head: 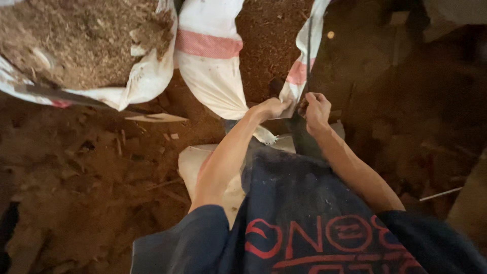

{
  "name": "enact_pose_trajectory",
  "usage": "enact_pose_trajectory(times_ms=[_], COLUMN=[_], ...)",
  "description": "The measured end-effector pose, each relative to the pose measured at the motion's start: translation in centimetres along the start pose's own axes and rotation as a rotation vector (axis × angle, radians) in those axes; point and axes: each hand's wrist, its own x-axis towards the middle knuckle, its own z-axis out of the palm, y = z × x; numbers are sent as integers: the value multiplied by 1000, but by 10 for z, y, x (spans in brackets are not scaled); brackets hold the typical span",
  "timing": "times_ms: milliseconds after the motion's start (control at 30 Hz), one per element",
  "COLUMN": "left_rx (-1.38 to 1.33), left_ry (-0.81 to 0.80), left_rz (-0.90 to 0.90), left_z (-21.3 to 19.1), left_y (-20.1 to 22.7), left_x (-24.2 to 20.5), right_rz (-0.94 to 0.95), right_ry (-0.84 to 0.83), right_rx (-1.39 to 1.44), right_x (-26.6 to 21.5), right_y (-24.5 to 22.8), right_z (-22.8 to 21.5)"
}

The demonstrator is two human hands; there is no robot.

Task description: The person scoops wood shavings from a pile on the floor into a large white sack using a shovel. After filling the sack, the person gathers the top edges and ties the sack shut using a metal rod to twist and secure the closure.

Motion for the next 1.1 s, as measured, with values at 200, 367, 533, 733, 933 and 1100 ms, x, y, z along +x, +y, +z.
enact_pose_trajectory(times_ms=[200,367,533,733,933,1100], left_rx=[141,158,-151,-426,163,311], left_ry=[89,295,314,424,824,1003], left_rz=[224,127,82,175,154,227], left_z=[17,12,4,10,23,49], left_y=[2,21,36,27,33,36], left_x=[-8,-54,-62,-55,-76,-95], right_rz=[-28,-49,-96,-182,-324,-312], right_ry=[36,36,-50,-125,-85,-251], right_rx=[-97,-194,-261,-475,-565,-475], right_x=[-1,-18,-31,-33,-15,-1], right_y=[-23,-29,-18,0,21,32], right_z=[-18,-29,-9,22,39,30])
